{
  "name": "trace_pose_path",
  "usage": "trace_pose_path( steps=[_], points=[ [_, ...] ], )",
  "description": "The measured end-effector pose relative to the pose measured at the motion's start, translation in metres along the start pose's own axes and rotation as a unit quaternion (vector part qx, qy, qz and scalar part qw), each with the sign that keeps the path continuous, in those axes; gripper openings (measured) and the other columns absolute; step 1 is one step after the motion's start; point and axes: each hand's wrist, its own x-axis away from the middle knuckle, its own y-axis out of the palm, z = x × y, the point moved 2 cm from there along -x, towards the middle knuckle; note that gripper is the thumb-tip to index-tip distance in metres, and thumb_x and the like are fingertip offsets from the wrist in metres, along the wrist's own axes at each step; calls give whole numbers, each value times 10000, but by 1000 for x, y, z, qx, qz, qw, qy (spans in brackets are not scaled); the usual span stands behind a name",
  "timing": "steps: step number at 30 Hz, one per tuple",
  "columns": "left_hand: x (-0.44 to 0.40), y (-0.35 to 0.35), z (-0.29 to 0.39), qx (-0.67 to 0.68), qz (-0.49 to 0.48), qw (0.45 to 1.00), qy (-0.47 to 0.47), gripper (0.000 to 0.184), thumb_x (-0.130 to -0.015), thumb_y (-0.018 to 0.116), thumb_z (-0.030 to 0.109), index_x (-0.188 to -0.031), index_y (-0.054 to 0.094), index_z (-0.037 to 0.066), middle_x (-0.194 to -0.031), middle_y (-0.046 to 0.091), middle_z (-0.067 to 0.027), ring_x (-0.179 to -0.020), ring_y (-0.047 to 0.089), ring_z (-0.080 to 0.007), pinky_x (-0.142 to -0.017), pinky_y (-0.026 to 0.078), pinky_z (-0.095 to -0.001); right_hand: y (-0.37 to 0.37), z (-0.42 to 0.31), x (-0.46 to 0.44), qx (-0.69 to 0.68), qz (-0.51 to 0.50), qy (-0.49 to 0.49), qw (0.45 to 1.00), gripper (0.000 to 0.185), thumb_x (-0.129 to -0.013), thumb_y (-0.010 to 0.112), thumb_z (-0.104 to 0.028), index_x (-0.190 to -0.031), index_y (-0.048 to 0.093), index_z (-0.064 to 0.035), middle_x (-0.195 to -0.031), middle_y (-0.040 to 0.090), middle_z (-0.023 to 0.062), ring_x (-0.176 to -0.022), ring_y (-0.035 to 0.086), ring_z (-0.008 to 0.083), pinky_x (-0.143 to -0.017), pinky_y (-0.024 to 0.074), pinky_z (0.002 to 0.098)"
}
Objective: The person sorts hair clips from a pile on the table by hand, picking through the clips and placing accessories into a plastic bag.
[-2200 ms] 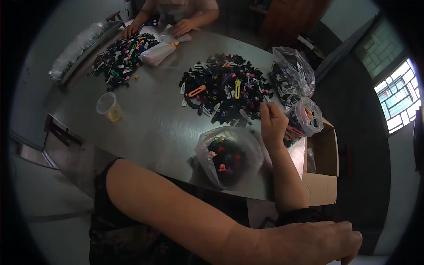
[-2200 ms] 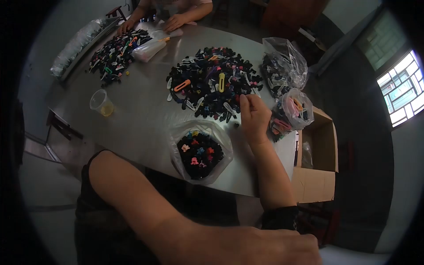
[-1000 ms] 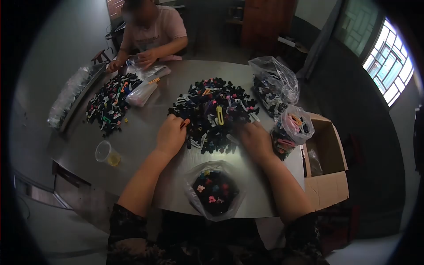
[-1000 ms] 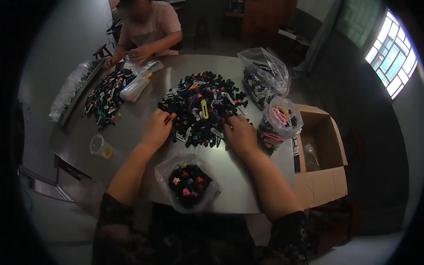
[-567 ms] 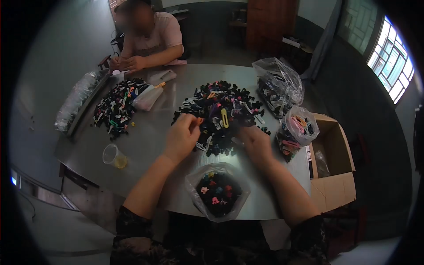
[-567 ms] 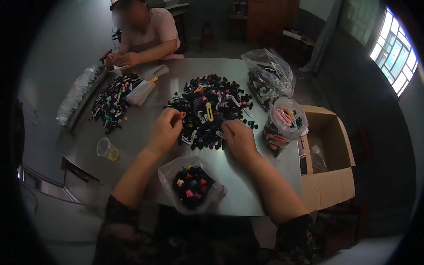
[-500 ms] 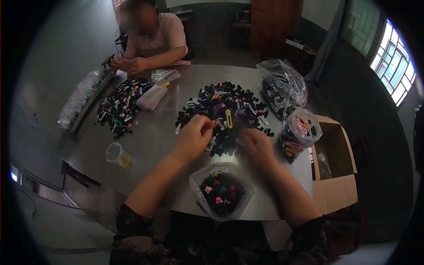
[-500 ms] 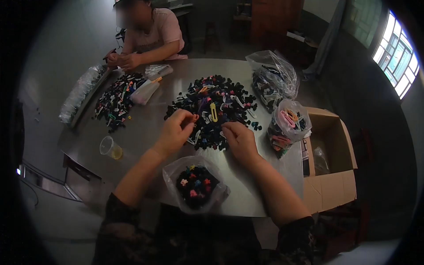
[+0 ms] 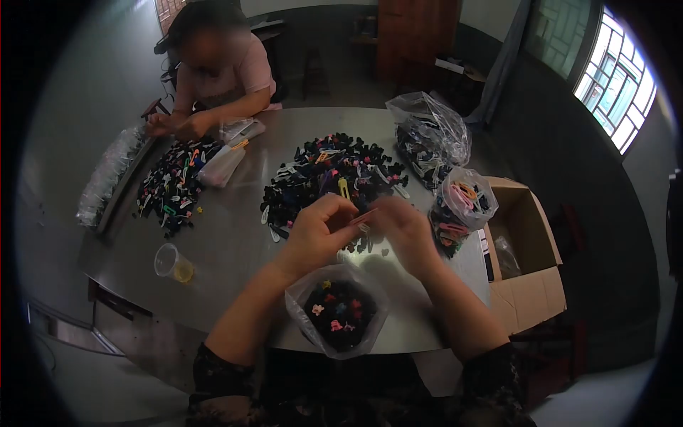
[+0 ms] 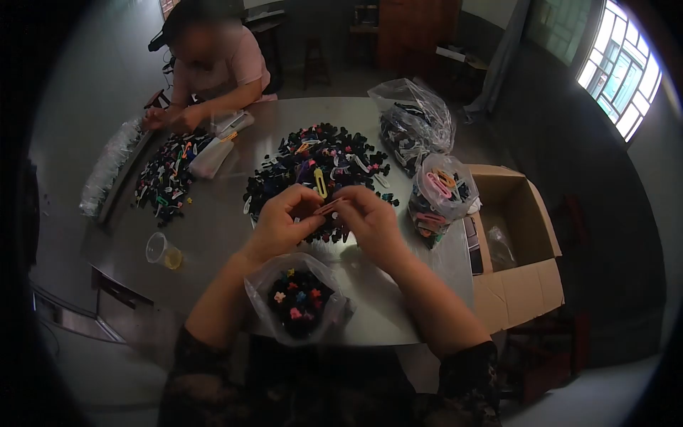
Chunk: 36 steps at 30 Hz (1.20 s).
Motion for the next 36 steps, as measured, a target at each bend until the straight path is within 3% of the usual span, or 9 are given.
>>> trace_pose_path(
  steps=[2, 4, 6, 9, 12, 18, 21, 28, 36],
  points=[
    [-2, -11, -8, -25, 80, 996, -19, 198, -871, 734, 72, -1048, 655, 33, -908, 636, -16, -800, 603, -93, -737, 505, -259, -21, -22, -3, 42, 94, -81, 991, 185, -1011, 607, -81, -1181, 646, -17, -899, 658, 17, -786, 621, 79, -701, 499, 214],
    [-6, -27, -22, -50, 180, 980, -68, 180, -884, 708, 87, -1043, 657, 18, -882, 665, -42, -786, 610, -112, -741, 511, -277, -52, -62, -4, 331, 210, -259, 883, 178, -980, 627, -56, -1148, 672, -17, -928, 671, 59, -772, 643, 126, -687, 513, 252],
    [-8, -36, -42, -96, 231, 966, -60, 173, -884, 700, 77, -1039, 657, 14, -889, 668, -54, -781, 623, -135, -742, 517, -291, -78, -77, -2, 405, 289, -258, 828, 194, -933, 652, -41, -1122, 695, -26, -949, 667, 99, -774, 662, 210, -685, 528, 326],
    [-14, -33, -57, -186, 262, 947, 20, 213, -877, 678, 59, -1083, 649, 14, -1028, 651, -134, -912, 656, -268, -825, 525, -364, -114, -76, -2, 654, 311, -204, 659, 204, -895, 664, -77, -1091, 712, -44, -964, 641, 111, -924, 630, 308, -840, 503, 426],
    [-17, -26, -67, -297, 231, 918, 123, 322, -856, 690, 68, -1169, 633, 17, -1174, 609, -168, -1104, 595, -355, -957, 487, -422, -124, -60, -8, 728, 246, -134, 626, 193, -903, 664, -93, -1085, 712, -48, -978, 642, 105, -962, 618, 303, -886, 476, 435],
    [-14, -30, -71, -355, 160, 916, 102, 285, -820, 704, 83, -1092, 650, 14, -1099, 617, -153, -1043, 594, -364, -923, 489, -454, -92, -67, -7, 672, 256, -211, 662, 193, -886, 689, -99, -1070, 713, -48, -987, 651, 114, -949, 615, 326, -871, 480, 439],
    [-14, -28, -74, -340, 149, 923, 98, 207, -816, 700, 97, -1004, 649, 27, -1023, 609, -143, -971, 592, -358, -865, 492, -460, -44, -59, -4, 571, 172, -302, 744, 205, -844, 716, -41, -1048, 706, -45, -969, 638, 129, -901, 617, 339, -819, 506, 436],
    [2, 1, -59, -429, 133, 888, 95, 865, -700, 841, 488, -1425, 527, 135, -1419, 439, -192, -1319, 447, -386, -1095, 351, -506, 20, 19, -36, 529, -8, -252, 810, 358, -872, 699, -126, -1220, 639, -66, -1059, 620, 111, -985, 613, 338, -873, 506, 436],
    [-3, -15, -69, -430, 129, 888, 96, 619, -753, 819, 266, -1295, 573, 99, -1351, 496, -162, -1260, 502, -355, -1035, 417, -469, 37, 40, -70, 519, 18, -132, 844, 360, -823, 703, -90, -1172, 617, -64, -1025, 624, 158, -935, 648, 386, -781, 532, 478]
  ],
)
